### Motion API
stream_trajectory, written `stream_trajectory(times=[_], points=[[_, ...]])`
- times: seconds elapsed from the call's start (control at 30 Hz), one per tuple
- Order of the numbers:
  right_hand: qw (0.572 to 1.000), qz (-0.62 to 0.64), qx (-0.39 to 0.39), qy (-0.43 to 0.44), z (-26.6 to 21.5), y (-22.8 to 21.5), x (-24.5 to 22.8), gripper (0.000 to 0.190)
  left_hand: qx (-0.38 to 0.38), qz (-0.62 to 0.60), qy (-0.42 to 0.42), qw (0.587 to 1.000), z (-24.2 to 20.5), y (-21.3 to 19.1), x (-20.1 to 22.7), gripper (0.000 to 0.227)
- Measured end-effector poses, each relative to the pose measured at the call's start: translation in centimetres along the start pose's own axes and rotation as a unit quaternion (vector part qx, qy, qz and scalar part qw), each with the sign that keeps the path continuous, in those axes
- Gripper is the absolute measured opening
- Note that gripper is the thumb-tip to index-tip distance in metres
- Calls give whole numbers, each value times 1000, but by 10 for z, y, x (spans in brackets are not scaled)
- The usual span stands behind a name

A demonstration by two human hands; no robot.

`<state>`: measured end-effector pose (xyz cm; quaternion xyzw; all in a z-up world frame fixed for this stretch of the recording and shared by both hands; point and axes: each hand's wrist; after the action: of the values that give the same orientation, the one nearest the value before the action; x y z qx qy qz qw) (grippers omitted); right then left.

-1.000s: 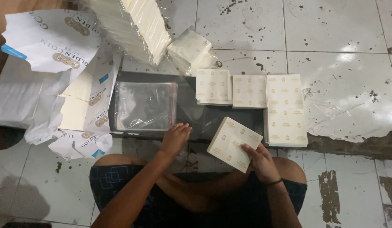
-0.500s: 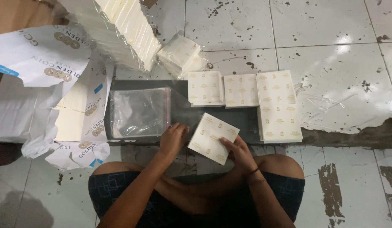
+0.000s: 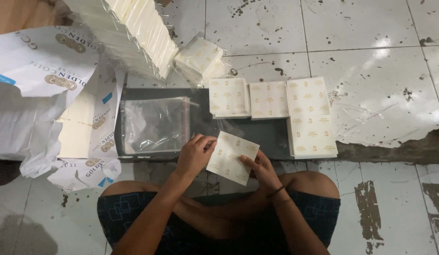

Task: Sorting and stacking small paper labels into organized piles on the floor.

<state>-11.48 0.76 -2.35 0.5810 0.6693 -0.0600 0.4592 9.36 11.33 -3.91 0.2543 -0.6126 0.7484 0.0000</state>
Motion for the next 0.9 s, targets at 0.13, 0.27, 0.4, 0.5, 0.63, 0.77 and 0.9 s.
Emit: stream_trajectory(times=[0.13,0.27,0.4,0.5,0.63,0.77,0.9], points=[[1000,19,11,-15,4,3,2,43,-7,17,31,999,-6,-17,16,17],[998,41,36,-20,-7,18,-2,43,-49,1,20,999,-7,-34,29,17],[997,52,58,-8,-20,30,-11,46,-73,83,18,994,-3,-37,17,17],[996,60,57,-14,-18,29,-10,46,-84,120,30,989,-2,-47,19,15],[996,69,60,-10,-13,26,-4,46,-108,99,24,989,2,-53,21,14],[997,53,42,-35,-5,25,11,56,-78,82,38,993,1,-48,27,6],[997,52,29,-52,-7,34,21,60,-63,46,61,995,3,-49,48,8]])
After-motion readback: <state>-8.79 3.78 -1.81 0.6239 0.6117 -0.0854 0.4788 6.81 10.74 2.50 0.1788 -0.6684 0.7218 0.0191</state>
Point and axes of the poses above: each hand's wrist, its own z-axis towards the middle knuckle, its own y-axis out of the palm, x = y × z, and after that the axes turned 13 degrees about z, right-handed
